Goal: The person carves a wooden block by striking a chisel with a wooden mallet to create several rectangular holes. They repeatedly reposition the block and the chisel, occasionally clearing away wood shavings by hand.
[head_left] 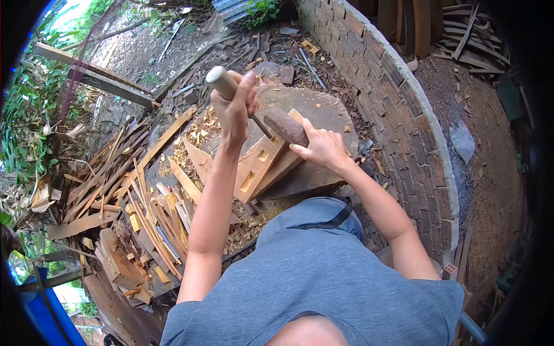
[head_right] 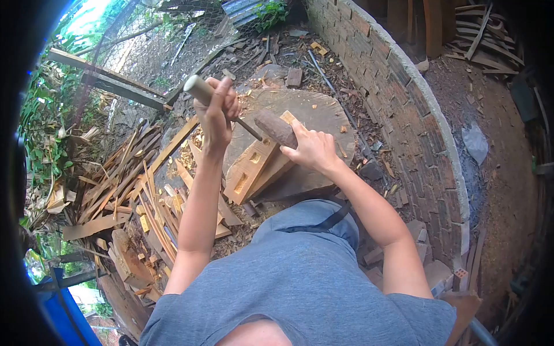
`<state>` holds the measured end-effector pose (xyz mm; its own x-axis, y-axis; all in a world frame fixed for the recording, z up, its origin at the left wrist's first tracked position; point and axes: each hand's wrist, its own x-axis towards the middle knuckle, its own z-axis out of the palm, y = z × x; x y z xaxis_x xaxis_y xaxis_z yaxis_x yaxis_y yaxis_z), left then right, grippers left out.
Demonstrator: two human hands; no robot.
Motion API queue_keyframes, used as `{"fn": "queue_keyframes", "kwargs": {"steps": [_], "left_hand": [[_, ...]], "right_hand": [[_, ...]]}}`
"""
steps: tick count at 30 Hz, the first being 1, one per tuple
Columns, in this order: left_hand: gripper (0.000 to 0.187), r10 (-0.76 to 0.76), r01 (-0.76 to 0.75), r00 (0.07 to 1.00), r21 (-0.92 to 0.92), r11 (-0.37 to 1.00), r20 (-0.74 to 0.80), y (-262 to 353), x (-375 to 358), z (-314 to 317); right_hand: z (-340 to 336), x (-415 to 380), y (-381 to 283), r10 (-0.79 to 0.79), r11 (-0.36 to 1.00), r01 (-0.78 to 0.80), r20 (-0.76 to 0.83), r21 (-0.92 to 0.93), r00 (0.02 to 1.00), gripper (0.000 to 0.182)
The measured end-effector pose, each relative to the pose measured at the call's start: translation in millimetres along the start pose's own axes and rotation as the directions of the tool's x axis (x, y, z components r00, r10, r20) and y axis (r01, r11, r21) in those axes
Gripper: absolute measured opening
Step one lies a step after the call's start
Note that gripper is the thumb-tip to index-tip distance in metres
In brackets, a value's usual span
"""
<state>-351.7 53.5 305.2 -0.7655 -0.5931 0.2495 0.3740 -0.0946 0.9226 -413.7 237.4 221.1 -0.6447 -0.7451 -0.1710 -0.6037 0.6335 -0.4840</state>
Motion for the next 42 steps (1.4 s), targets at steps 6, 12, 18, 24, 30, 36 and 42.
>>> {"fn": "queue_keyframes", "kwargs": {"steps": [6,12,18,24,30,36,42], "left_hand": [[0.035,0.033,-0.033,0.999,-0.005,0.999,-0.035,-10,-11,8],[0.032,0.045,-0.046,0.997,-0.008,0.999,-0.065,-19,-24,11],[0.030,0.027,-0.029,0.997,-0.028,0.999,-0.067,-24,-25,10],[0.032,0.016,-0.018,1.000,-0.087,0.996,-0.026,-20,-26,9],[0.028,-0.031,0.031,0.999,-0.009,0.999,0.023,-19,-30,10],[0.021,0.147,-0.198,0.974,0.322,0.926,0.175,-26,-38,20],[0.017,0.143,-0.200,0.974,0.367,0.909,0.177,-28,-43,23]], "right_hand": [[2,0,0,0.008,1.000,-0.008,-0.008,-0.004,1.000,0.081],[1,-1,0,0.013,1.000,-0.013,-0.007,-0.003,1.000,0.082],[-1,-1,-1,0.015,1.000,-0.015,0.014,0.013,1.000,0.081],[2,0,1,-0.002,1.000,0.003,-0.013,0.020,1.000,0.080],[-1,-1,-1,0.009,1.000,-0.009,0.007,0.021,1.000,0.080],[-9,15,15,0.049,0.948,-0.100,0.170,0.303,0.984,0.073],[-142,-42,-47,-0.092,0.547,0.450,-0.483,0.706,0.871,0.062]]}}
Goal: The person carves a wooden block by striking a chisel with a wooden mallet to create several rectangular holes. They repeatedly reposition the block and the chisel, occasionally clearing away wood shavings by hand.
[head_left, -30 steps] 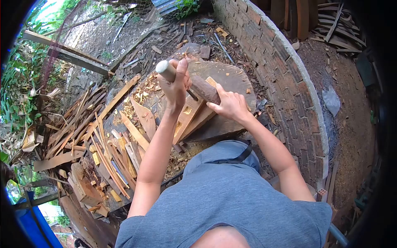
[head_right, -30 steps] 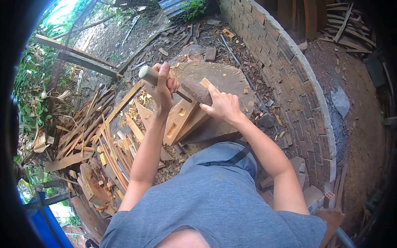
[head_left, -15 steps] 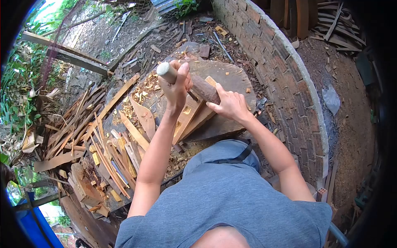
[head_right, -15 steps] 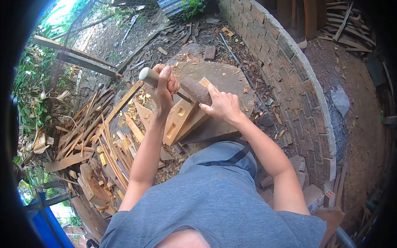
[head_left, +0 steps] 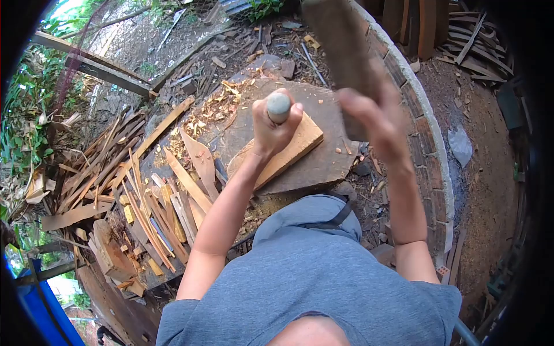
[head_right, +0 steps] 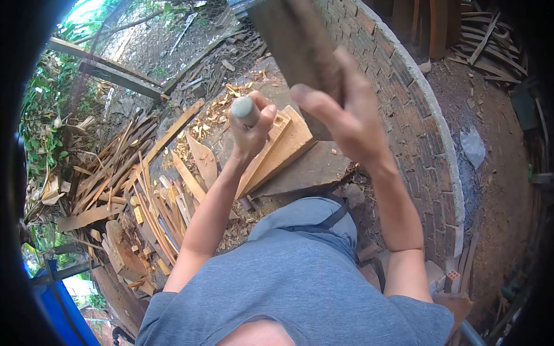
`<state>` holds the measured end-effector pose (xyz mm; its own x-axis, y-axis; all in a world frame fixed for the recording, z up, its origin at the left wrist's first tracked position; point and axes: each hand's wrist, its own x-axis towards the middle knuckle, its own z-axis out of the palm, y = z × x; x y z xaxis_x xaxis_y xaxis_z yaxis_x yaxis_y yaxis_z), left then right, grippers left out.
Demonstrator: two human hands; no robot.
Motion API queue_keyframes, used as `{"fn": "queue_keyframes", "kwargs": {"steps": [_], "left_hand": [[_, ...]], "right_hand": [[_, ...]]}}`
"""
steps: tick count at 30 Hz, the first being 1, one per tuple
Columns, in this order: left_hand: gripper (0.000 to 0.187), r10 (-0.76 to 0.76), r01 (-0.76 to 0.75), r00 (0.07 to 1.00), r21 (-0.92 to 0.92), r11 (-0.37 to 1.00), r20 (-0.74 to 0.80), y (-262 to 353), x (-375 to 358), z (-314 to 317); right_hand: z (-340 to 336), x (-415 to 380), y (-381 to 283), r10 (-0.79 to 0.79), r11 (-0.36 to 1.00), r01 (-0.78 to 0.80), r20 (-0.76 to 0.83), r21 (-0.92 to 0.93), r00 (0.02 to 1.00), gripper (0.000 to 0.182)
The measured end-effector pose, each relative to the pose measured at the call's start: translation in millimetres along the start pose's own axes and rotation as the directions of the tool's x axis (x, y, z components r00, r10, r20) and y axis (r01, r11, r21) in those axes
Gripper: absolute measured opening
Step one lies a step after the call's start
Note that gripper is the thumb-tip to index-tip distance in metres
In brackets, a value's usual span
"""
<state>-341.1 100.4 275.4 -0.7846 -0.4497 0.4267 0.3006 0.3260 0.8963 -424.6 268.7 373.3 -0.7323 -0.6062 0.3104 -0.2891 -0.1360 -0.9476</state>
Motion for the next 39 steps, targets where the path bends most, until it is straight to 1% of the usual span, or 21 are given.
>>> {"fn": "queue_keyframes", "kwargs": {"steps": [2,4,5,7,10,11,13,15,17,19,21,23,25,27,30,31,32,33,34,37,39], "left_hand": [[0.018,-0.012,0.012,1.000,-0.017,1.000,-0.018,-6,1,2],[0.015,0.097,-0.098,0.989,-0.007,0.995,-0.114,-4,3,5],[0.015,0.103,-0.105,0.989,-0.013,0.994,-0.106,-13,2,9],[0.006,0.001,-0.026,0.985,-0.144,0.989,-0.170,-40,-1,15],[0.009,0.187,-0.187,0.982,-0.012,0.982,0.007,-25,11,5],[0.009,0.141,-0.141,0.990,0.033,0.989,0.010,-8,11,10],[0.010,0.084,-0.084,0.996,0.004,0.996,0.032,-17,9,12],[0.011,0.123,-0.124,0.992,-0.016,0.992,-0.010,-11,9,15],[0.012,0.201,-0.207,0.976,-0.076,0.975,-0.078,-7,14,21],[0.011,0.148,-0.152,0.987,-0.054,0.987,-0.067,-19,15,20],[0.011,0.168,-0.172,0.985,0.170,0.970,0.037,-13,15,13],[0.010,0.193,-0.188,0.981,0.123,0.974,-0.032,-2,16,17],[0.014,0.050,-0.049,0.999,0.039,0.998,-0.011,-41,16,9],[0.019,0.054,-0.052,0.996,0.029,0.998,-0.072,-24,26,12],[0.013,-0.103,0.104,0.993,0.013,0.994,-0.053,-24,17,8],[0.013,-0.106,0.107,0.993,0.021,0.994,-0.052,-28,14,8],[0.014,-0.004,0.004,0.999,0.000,1.000,-0.052,-34,12,9],[0.016,0.103,-0.104,0.993,-0.025,0.994,-0.054,-33,14,11],[0.019,0.056,-0.059,0.990,-0.020,0.998,-0.128,-30,18,10],[0.016,-0.144,0.127,0.982,-0.141,0.982,-0.120,-23,18,-1],[0.016,-0.130,0.120,0.985,-0.089,0.989,-0.111,-19,15,-1]], "right_hand": [[-4,-9,-23,-0.043,0.994,0.047,-0.043,0.094,0.998,0.061],[-7,-15,-24,-0.487,0.806,0.502,0.131,-0.313,0.864,0.060],[-6,-13,-24,-0.266,0.697,0.444,0.372,-0.563,0.889,0.062],[-3,-12,-14,0.020,0.584,0.340,0.432,-0.737,0.902,0.059],[-10,-4,-41,-0.236,0.744,0.400,0.350,-0.535,0.907,0.057],[-7,-1,-50,-0.466,0.754,0.519,0.229,-0.403,0.855,0.053],[7,0,-40,-0.621,0.742,0.599,0.029,-0.302,0.783,0.052],[1,-4,-34,0.014,0.545,0.365,0.443,-0.755,0.896,0.053],[-9,-1,-29,0.056,0.589,0.300,0.408,-0.751,0.912,0.055],[-17,-1,-42,-0.074,0.640,0.327,0.368,-0.696,0.927,0.054],[-12,2,-41,-0.434,0.764,0.462,0.173,-0.450,0.884,0.053],[-14,-3,-35,-0.254,0.705,0.349,0.239,-0.618,0.937,0.057],[-13,2,-23,0.259,0.595,0.106,0.315,-0.796,0.913,0.058],[-24,9,-26,0.113,0.543,0.217,0.327,-0.811,0.938,0.058],[-8,13,-28,-0.397,0.894,0.382,-0.020,-0.237,0.917,0.063],[-6,12,-25,-0.395,0.896,0.380,-0.024,-0.229,0.918,0.063],[-5,11,-23,-0.200,0.767,0.296,0.226,-0.569,0.953,0.061],[-6,10,-21,0.083,0.490,0.281,0.365,-0.825,0.927,0.059],[-11,11,1,-0.059,0.640,0.314,0.363,-0.701,0.930,0.056],[-21,18,-29,-0.117,0.667,0.327,0.339,-0.670,0.934,0.055],[-2,25,-19,-0.553,0.800,0.537,0.019,-0.268,0.833,0.055]]}}
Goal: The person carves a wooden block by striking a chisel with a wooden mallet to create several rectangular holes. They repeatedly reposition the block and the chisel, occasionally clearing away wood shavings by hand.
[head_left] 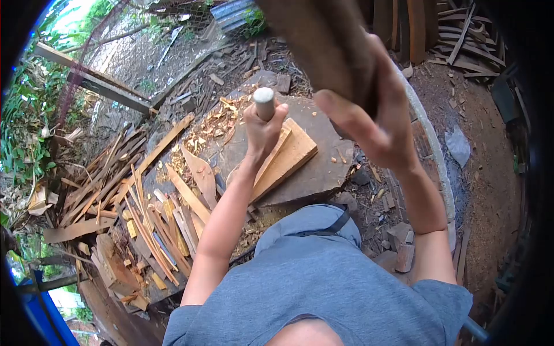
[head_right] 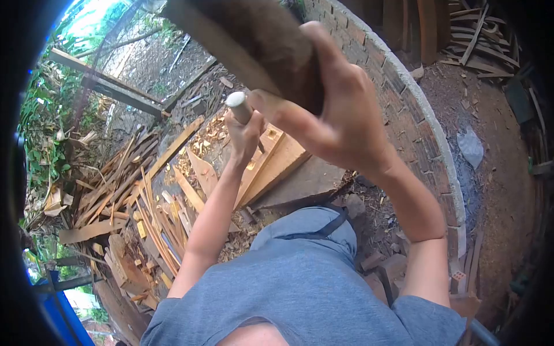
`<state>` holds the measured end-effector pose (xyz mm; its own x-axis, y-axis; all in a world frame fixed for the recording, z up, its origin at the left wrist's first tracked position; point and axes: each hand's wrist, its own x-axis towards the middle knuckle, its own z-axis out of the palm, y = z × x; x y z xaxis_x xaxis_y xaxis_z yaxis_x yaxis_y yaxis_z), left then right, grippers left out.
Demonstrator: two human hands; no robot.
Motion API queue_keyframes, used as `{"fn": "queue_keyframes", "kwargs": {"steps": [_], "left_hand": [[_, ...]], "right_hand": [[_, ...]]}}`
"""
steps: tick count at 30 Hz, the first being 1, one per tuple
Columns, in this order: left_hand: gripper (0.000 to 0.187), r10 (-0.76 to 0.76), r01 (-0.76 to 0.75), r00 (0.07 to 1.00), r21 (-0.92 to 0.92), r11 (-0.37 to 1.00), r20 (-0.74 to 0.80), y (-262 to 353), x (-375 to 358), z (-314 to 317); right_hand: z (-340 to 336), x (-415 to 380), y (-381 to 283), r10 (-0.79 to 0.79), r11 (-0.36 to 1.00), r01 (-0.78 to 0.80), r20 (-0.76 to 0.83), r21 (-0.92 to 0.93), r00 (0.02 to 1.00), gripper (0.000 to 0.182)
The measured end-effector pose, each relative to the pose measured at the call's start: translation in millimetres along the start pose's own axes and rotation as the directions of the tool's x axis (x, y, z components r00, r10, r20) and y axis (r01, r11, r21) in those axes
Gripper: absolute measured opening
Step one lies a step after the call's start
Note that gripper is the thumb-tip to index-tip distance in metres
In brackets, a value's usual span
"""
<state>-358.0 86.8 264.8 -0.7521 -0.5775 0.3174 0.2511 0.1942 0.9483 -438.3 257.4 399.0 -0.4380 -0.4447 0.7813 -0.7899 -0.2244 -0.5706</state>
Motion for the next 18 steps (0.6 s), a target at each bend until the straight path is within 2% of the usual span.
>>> {"fn": "queue_keyframes", "kwargs": {"steps": [1,2,3,4,6,7,9,10,12,14,16,18], "left_hand": [[0.016,0.084,-0.085,0.996,0.050,0.995,0.014,-1,-2,-1],[0.015,0.174,-0.177,0.984,0.095,0.980,0.035,-3,-2,0],[0.012,0.108,-0.108,0.994,0.020,0.994,-0.010,-7,-3,3],[0.010,0.171,-0.172,0.982,-0.008,0.985,-0.084,-9,3,6],[0.011,-0.056,0.043,0.997,-0.212,0.976,-0.053,-8,5,-5],[0.011,-0.039,0.020,0.996,-0.228,0.974,-0.078,-11,3,-10],[0.013,-0.005,-0.039,0.985,-0.252,0.967,-0.170,-7,6,-14],[0.014,0.003,-0.066,0.965,-0.231,0.971,-0.262,-7,7,-16],[0.014,-0.087,-0.048,0.930,-0.354,0.934,-0.356,-10,10,-31],[0.017,-0.135,-0.071,0.861,-0.377,0.923,-0.490,-16,10,-43],[0.020,-0.175,-0.066,0.809,-0.384,0.921,-0.560,-13,2,-54],[0.021,-0.176,-0.082,0.790,-0.386,0.919,-0.587,-11,-5,-57]], "right_hand": [[0,-6,-3,0.107,0.976,-0.064,0.200,-0.208,0.974,0.056],[-3,-10,-6,0.240,0.905,-0.073,0.362,-0.419,0.901,0.057],[6,-16,2,0.446,0.839,-0.179,0.461,-0.514,0.768,0.061],[1,-11,7,0.491,0.824,-0.193,0.502,-0.533,0.712,0.067],[-4,-3,4,0.555,0.796,-0.267,0.479,-0.543,0.680,0.068],[1,-11,13,0.556,0.798,-0.269,0.488,-0.540,0.673,0.068],[20,-42,48,0.539,0.829,-0.431,0.305,-0.355,0.785,0.073],[28,-54,57,0.541,0.828,-0.434,0.305,-0.354,0.784,0.073],[45,-73,72,0.687,0.693,-0.366,0.413,-0.621,0.598,0.073],[61,-94,85,0.729,0.663,-0.307,0.497,-0.683,0.471,0.078],[72,-116,92,0.720,0.675,-0.300,0.511,-0.674,0.469,0.079],[79,-127,92,0.736,0.637,-0.209,0.506,-0.742,0.450,0.073]]}}
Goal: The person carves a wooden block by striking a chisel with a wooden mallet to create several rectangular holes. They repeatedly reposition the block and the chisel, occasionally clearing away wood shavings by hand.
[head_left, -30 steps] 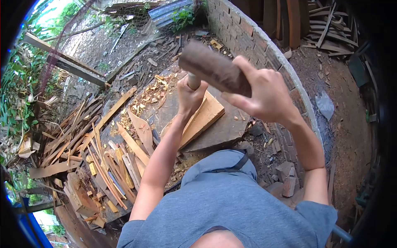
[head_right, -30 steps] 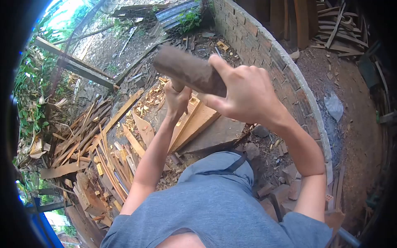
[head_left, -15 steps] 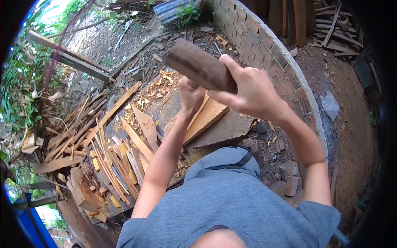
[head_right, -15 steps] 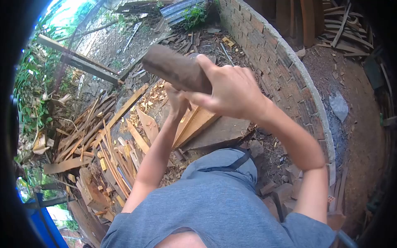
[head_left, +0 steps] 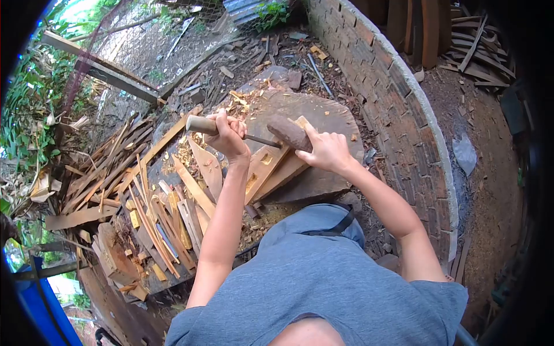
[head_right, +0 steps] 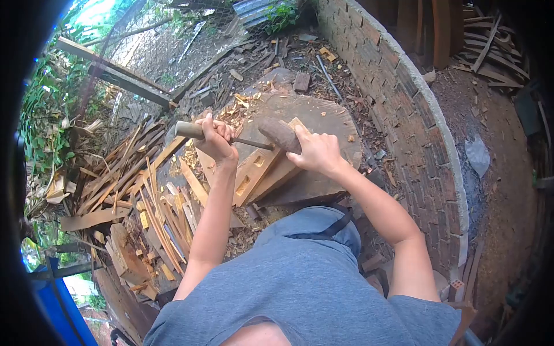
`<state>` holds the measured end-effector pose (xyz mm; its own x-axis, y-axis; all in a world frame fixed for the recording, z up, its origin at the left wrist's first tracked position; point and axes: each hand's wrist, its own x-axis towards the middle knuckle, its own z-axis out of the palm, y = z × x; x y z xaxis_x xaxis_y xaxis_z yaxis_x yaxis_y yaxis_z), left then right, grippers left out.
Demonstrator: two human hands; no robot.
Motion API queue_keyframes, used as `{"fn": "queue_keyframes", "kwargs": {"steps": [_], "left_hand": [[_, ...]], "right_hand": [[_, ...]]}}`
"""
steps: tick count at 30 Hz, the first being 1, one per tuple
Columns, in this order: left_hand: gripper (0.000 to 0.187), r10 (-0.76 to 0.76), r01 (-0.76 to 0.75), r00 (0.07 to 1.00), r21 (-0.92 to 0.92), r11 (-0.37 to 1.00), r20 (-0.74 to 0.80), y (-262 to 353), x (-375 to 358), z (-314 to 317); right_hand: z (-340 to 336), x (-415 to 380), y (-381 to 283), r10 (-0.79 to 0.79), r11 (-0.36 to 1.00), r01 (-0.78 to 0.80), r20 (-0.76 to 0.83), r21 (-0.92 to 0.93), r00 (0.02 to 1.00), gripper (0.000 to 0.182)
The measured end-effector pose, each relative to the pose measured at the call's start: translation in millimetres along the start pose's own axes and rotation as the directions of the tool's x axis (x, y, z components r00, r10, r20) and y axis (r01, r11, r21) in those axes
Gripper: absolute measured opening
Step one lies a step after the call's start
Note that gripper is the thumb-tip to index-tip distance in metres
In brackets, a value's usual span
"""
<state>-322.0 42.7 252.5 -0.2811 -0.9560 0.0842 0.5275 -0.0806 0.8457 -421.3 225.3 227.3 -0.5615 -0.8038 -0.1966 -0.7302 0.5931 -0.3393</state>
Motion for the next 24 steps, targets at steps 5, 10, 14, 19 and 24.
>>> {"fn": "queue_keyframes", "kwargs": {"steps": [5,10,14,19,24], "left_hand": [[0.022,0.001,0.000,0.994,-0.014,1.000,0.105,5,-4,8],[0.023,-0.100,0.026,0.907,0.183,0.983,0.409,16,7,20],[0.040,0.011,-0.034,0.895,0.045,0.998,0.446,16,4,28],[0.037,0.188,-0.209,0.916,0.023,0.978,0.355,12,-15,35],[0.028,0.195,-0.206,0.915,-0.005,0.978,0.352,8,-24,31]], "right_hand": [[1,0,1,0.015,1.000,-0.014,-0.035,0.026,0.999,0.070],[3,-2,-2,0.051,0.993,-0.048,-0.019,0.106,0.999,0.070],[9,-3,-1,0.064,0.991,-0.061,-0.025,0.120,0.998,0.069],[9,-5,-2,0.050,0.989,-0.039,-0.073,0.142,0.996,0.070],[12,-4,-1,0.057,0.989,-0.048,-0.062,0.142,0.996,0.070]]}}
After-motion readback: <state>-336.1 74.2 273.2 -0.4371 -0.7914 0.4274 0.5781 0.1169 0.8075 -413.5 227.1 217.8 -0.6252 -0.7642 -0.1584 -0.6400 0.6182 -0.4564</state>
